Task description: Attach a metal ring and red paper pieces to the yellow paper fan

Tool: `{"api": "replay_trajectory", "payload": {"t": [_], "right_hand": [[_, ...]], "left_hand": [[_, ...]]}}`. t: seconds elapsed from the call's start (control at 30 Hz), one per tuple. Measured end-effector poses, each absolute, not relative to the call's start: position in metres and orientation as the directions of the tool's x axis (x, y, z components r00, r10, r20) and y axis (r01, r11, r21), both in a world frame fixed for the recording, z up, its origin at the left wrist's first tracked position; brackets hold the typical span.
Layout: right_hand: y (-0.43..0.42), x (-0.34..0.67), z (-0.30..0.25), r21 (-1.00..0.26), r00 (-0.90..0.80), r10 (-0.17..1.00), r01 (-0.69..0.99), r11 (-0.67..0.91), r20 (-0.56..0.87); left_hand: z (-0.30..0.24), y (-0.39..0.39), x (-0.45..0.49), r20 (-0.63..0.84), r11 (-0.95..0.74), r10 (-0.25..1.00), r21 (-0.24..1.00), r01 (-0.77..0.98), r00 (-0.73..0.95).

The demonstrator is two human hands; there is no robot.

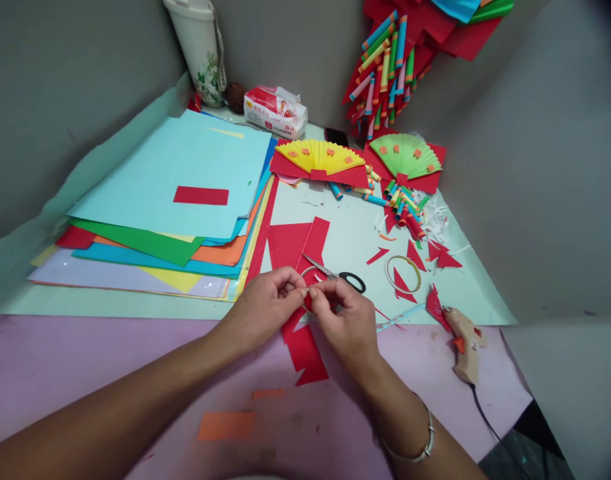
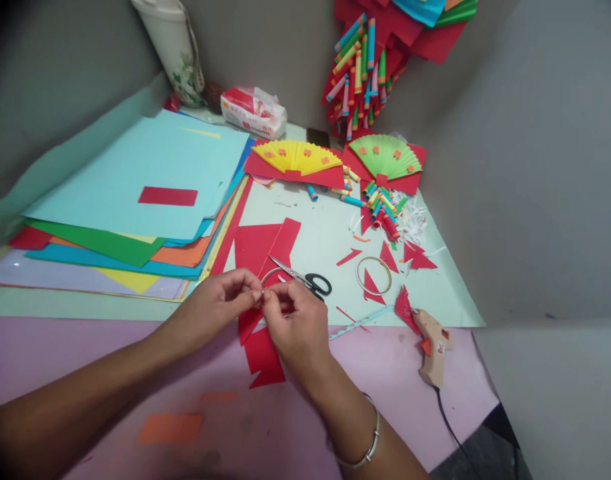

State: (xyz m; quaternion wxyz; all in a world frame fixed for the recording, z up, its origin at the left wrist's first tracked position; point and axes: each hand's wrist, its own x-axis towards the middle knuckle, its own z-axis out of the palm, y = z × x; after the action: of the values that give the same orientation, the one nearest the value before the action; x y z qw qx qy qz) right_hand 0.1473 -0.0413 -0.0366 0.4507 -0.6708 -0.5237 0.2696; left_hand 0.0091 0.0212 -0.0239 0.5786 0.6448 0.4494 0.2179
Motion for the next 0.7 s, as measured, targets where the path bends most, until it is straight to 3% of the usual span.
{"api": "replay_trajectory", "payload": {"t": [0.23,0.5,0.7], "right_hand": [[-0.0391,0.1491,-0.0353,-0.952,0.336,0.939,0.257,-0.164,-0.071],[-0.0353,0.1534,-0.0333,-0.972,0.285,0.94,0.085,-0.217,-0.185],[-0.0369,0.1534,-0.0338,-0.972,0.282,0.949,0.143,-0.188,-0.142]], "left_hand": [[-0.0233,0.0219,0.0084,-0.249,0.069,0.823,0.936,0.346,0.511],[-0.0229,0.024,0.0069,-0.275,0.118,0.794,0.945,0.306,0.542],[-0.0222,0.0235,0.0066,-0.256,0.079,0.805,0.94,0.33,0.535]]}}
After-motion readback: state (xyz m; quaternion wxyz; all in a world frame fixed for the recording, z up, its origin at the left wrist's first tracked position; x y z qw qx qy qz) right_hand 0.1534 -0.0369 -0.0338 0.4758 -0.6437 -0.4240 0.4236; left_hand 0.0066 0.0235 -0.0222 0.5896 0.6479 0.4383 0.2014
